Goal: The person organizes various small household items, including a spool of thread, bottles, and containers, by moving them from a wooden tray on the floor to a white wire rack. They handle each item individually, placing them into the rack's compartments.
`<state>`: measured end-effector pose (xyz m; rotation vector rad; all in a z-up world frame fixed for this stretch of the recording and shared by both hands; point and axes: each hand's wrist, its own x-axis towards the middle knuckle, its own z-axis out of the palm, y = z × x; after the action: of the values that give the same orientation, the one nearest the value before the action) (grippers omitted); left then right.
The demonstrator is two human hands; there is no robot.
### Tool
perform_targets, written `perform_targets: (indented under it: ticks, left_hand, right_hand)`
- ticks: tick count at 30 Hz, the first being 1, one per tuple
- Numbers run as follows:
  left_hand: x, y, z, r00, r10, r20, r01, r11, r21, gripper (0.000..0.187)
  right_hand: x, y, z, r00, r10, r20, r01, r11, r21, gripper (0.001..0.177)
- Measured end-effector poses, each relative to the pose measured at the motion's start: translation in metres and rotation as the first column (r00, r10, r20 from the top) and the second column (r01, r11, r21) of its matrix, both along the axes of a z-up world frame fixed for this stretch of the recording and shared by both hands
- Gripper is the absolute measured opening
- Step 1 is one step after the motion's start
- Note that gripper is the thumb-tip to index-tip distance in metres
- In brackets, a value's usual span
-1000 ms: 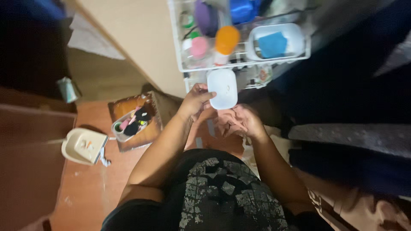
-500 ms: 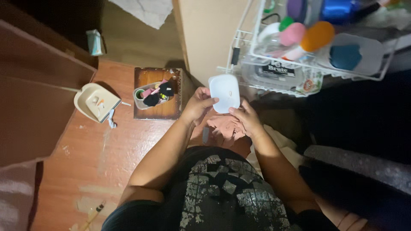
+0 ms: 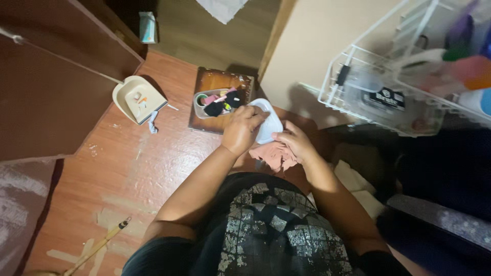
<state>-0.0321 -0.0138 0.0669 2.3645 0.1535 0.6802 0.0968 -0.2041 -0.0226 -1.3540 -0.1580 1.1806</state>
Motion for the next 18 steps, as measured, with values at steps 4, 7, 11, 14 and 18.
perform_targets:
  ticks: [4,7,11,14,18]
  left_hand:
    - [-0.028,0.046,-0.004,0.994,-0.001,-0.108,0.005,0.999,0.042,0.022]
    - [-0.051,0.078,-0.013,0.991,0.043,-0.123,-0.044,0.999,0.000,0.013]
    - [-0.078,0.118,-0.052,0.989,0.149,-0.017,-0.148,0.951,-0.273,0.011]
    - [-0.099,0.149,-0.105,0.975,0.191,-0.118,-0.212,0.615,-0.760,0.006]
    - [-0.150,0.230,-0.167,0.910,0.377,-0.172,-0.342,0.453,-0.823,0.012]
  right_hand:
    - [-0.024,0.043,0.004,0.997,0.072,-0.027,-0.074,0.990,-0.117,0.033]
    - [-0.043,0.083,0.004,0.994,0.092,-0.057,-0.102,0.973,-0.208,0.034]
    - [-0.065,0.124,0.000,0.993,0.104,-0.058,-0.112,0.982,-0.155,0.032]
    - [-0.075,0.153,-0.004,0.992,0.116,-0.049,-0.122,0.981,-0.153,0.036]
    - [-0.088,0.185,-0.004,0.992,0.125,-0.033,-0.127,0.989,-0.077,0.047]
